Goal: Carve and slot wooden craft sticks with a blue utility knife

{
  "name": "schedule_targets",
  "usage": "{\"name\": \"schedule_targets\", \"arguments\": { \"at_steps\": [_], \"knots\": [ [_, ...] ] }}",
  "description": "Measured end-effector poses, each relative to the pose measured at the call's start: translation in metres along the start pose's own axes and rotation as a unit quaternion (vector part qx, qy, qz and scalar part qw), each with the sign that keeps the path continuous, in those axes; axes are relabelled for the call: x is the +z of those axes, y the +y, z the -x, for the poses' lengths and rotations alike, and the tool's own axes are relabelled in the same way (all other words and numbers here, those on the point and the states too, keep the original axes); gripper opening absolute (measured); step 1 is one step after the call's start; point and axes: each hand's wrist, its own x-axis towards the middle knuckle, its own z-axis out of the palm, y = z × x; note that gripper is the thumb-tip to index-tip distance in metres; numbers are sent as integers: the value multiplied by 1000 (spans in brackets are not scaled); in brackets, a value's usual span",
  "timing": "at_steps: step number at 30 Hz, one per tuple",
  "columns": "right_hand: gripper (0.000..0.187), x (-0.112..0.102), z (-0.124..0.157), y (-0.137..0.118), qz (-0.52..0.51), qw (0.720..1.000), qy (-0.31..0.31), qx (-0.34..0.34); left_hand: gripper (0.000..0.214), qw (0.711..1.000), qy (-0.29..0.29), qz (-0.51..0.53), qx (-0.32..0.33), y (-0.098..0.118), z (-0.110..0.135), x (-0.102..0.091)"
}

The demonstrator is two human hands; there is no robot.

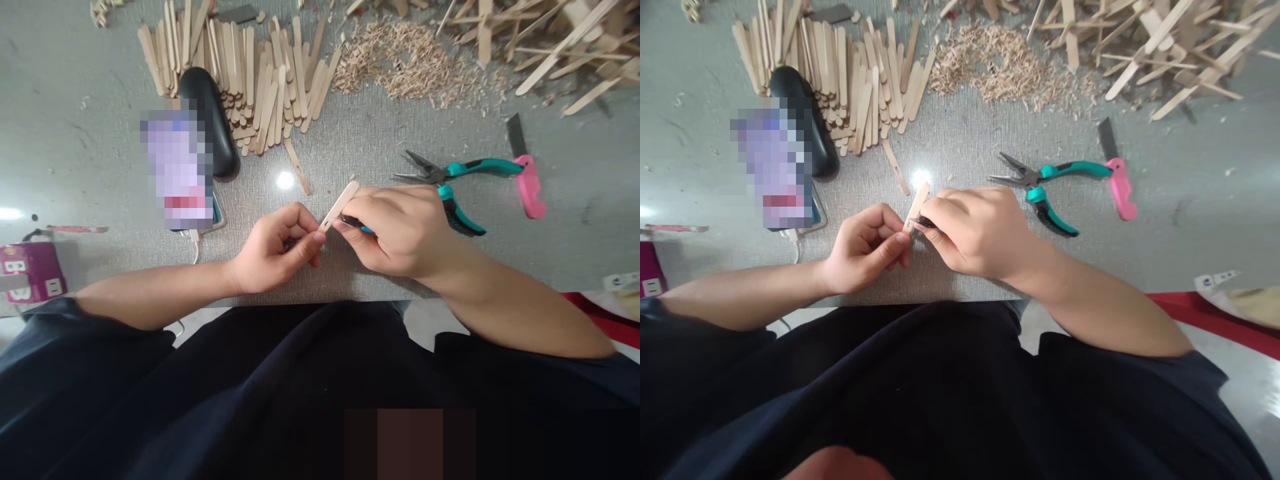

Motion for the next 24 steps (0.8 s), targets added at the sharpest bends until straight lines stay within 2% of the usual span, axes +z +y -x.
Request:
{"name": "schedule_targets", "arguments": {
  "at_steps": [8,13,16,19,24],
  "knots": [
    [33,3,4,0,21,998,-30,48,47,998,35,25,-41,-1,0,1],
    [25,1,3,-1,-18,997,34,62,44,998,33,32,-45,-1,1,2],
    [16,0,2,-3,-34,992,84,87,43,999,34,27,-29,-1,0,1],
    [23,-1,1,-3,-49,989,112,89,42,999,39,8,-14,-1,-1,1],
    [11,-4,-1,3,-54,996,45,46,33,996,62,12,68,-6,-3,0]
  ]
}}
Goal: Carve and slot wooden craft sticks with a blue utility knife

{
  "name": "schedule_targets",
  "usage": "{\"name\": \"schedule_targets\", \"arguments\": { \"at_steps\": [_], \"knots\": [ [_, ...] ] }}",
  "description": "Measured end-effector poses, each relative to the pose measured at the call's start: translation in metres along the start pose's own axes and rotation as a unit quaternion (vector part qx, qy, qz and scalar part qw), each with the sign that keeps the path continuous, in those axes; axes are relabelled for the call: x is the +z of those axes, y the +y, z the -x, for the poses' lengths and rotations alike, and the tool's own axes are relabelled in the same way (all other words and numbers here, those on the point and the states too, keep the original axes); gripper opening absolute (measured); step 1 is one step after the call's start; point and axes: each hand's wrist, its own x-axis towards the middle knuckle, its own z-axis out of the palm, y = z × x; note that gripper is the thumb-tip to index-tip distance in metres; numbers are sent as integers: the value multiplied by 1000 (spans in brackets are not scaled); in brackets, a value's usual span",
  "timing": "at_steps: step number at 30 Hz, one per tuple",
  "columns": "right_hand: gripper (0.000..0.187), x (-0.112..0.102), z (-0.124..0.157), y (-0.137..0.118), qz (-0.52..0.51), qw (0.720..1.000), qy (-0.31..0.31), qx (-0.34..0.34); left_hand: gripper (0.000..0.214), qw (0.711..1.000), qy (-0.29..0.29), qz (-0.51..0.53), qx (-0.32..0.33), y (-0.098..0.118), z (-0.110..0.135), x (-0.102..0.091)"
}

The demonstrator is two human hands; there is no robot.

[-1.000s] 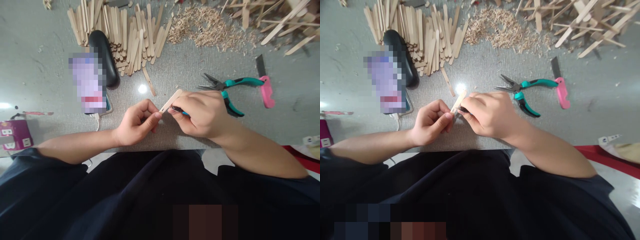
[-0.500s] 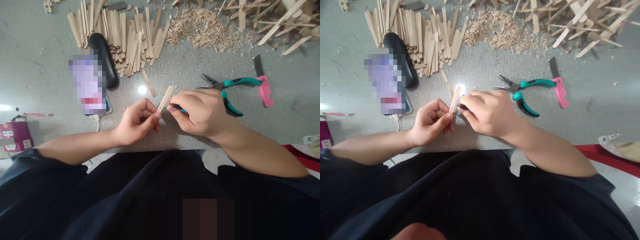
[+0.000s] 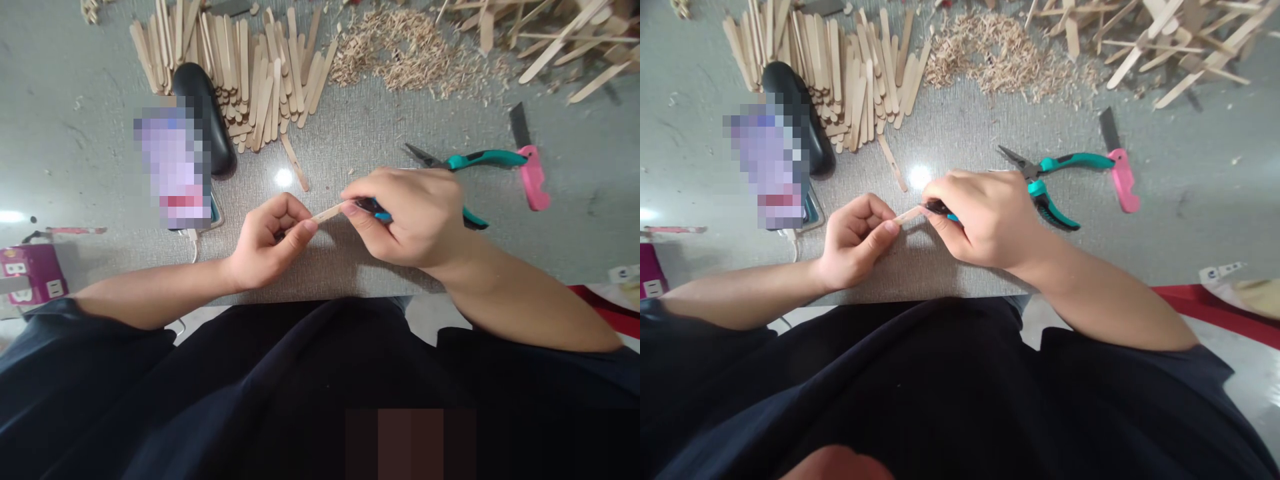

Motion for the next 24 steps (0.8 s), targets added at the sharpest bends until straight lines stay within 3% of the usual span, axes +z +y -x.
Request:
{"name": "schedule_targets", "arguments": {
  "at_steps": [5,13,19,24],
  "knots": [
    [12,-3,0,2,-10,998,-55,-23,36,999,45,2,11,-3,-2,0],
    [13,-3,0,8,5,999,-36,-25,29,997,34,72,8,0,-1,1],
    [16,3,6,18,33,998,4,-45,25,996,-17,53,-64,9,-1,-3],
    [41,7,10,20,46,994,-100,17,43,985,-44,45,-164,15,-3,0]
  ]
}}
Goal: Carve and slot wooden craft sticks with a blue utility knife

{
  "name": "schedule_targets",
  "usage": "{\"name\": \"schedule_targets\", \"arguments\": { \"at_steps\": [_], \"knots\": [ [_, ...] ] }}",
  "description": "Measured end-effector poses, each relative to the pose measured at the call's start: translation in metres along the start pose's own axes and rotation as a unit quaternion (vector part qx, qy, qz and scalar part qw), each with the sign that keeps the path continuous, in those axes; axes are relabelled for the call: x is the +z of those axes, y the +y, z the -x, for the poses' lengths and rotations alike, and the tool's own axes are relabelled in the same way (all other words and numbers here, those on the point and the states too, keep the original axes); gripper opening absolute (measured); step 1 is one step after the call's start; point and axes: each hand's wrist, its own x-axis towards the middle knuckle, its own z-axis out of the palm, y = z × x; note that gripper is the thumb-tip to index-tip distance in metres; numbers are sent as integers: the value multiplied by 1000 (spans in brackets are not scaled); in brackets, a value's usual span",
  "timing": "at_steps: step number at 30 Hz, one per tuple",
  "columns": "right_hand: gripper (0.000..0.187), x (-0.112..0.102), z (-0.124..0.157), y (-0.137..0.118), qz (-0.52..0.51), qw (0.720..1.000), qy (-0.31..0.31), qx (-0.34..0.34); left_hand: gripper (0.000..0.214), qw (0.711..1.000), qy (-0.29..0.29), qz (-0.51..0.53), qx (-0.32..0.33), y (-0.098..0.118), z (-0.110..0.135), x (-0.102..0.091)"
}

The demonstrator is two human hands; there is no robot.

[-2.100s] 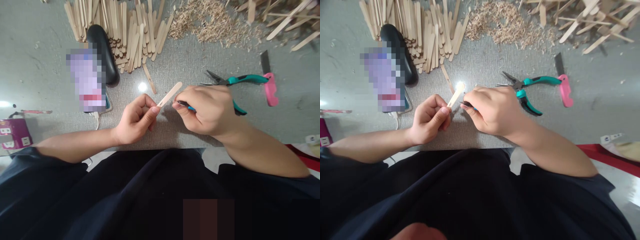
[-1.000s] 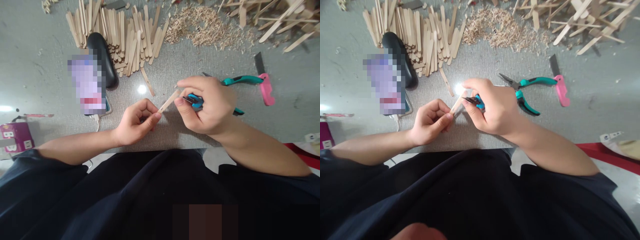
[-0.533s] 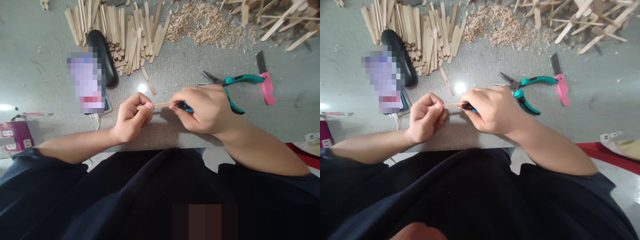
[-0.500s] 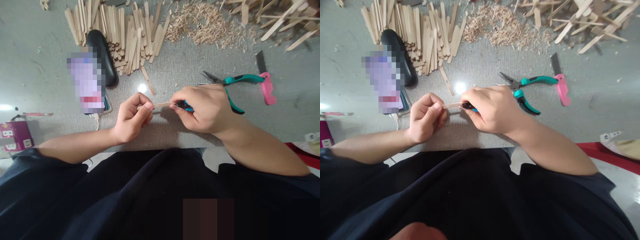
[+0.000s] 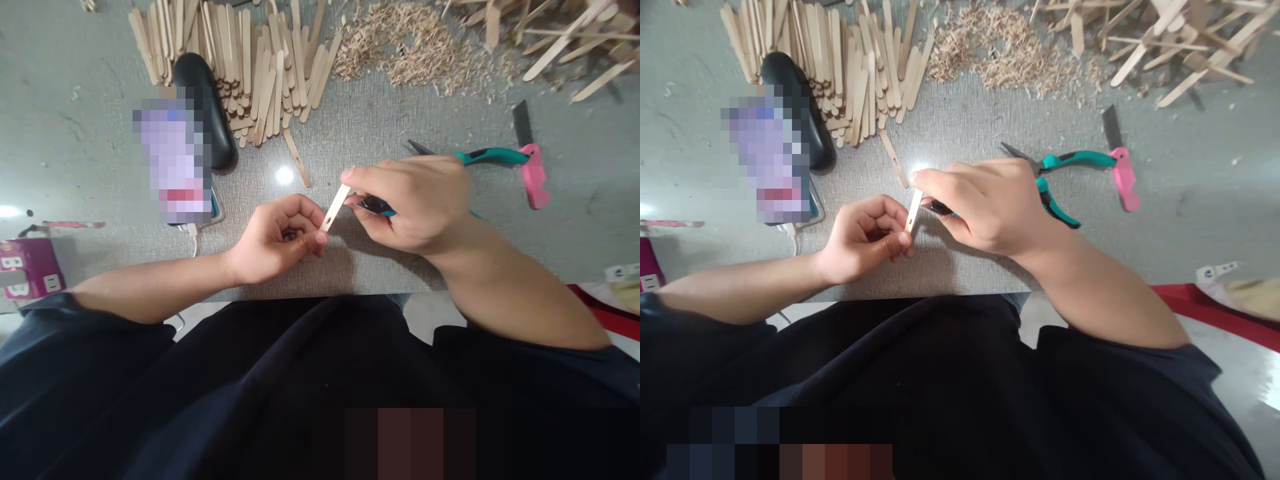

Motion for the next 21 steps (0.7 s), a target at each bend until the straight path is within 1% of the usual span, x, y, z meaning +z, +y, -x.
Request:
{"name": "schedule_targets", "arguments": {
  "at_steps": [2,3,5,9,11,12,16,18,21],
  "knots": [
    [46,0,0,-1,-15,999,-43,27,47,1000,6,4,-23,1,-1,2],
    [47,0,0,-2,-17,998,-49,37,48,999,10,10,-29,1,-1,2],
    [45,0,0,-5,-17,998,-32,50,50,999,21,21,-31,2,-1,3],
    [44,1,1,-8,-54,996,26,70,51,999,39,28,-23,3,0,5],
    [41,1,2,-9,-61,995,29,76,51,998,46,35,-14,4,0,5],
    [39,1,2,-9,-56,995,20,77,50,998,49,37,-9,4,0,6],
    [36,1,3,-8,-19,998,-37,45,51,998,53,29,7,3,-1,6],
    [35,2,4,-9,-20,999,-28,24,51,998,49,21,15,2,-1,6],
    [30,2,3,-10,-12,1000,7,-2,50,999,46,9,26,1,-1,5]
  ]
}}
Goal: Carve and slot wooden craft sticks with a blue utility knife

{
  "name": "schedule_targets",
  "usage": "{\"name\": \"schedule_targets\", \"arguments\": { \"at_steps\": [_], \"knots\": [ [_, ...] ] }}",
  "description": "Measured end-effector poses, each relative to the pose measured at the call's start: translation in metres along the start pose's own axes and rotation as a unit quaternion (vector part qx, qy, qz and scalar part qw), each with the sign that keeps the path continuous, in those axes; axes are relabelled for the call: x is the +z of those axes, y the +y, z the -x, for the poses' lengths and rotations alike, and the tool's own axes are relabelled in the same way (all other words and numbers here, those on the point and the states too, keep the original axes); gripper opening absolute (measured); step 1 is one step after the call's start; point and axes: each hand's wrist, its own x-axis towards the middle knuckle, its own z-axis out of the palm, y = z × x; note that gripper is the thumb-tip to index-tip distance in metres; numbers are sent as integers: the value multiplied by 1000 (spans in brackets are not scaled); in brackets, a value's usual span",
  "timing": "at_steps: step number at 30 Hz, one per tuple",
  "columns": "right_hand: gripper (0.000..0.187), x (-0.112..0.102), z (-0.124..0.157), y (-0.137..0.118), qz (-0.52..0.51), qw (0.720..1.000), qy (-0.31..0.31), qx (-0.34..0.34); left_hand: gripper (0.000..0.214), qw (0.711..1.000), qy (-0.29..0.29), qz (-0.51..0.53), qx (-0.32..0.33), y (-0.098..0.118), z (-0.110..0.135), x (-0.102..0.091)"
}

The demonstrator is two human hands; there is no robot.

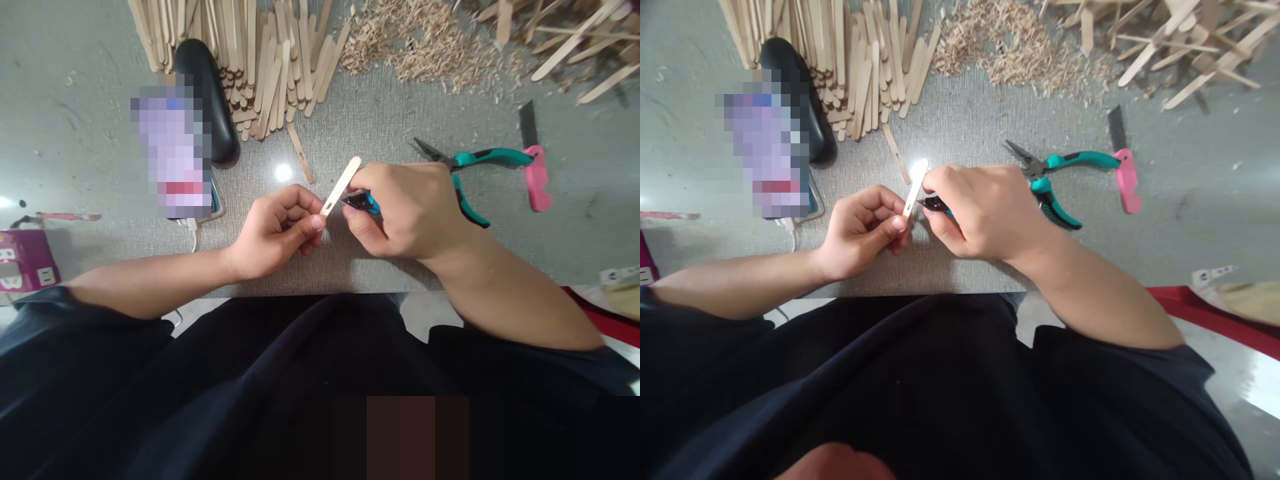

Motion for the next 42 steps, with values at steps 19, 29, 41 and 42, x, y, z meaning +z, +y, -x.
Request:
{"name": "schedule_targets", "arguments": {
  "at_steps": [19,29,41,42],
  "knots": [
    [34,-1,-7,7,23,989,-83,117,44,992,81,-32,87,-11,2,0],
    [51,21,-12,27,33,994,-40,97,43,990,110,-30,85,-16,1,-1],
    [26,34,-21,-16,-9,999,-36,19,44,978,136,31,152,-16,0,4],
    [27,35,-20,-19,2,999,-21,27,42,979,134,36,152,-16,0,4]
  ]
}}
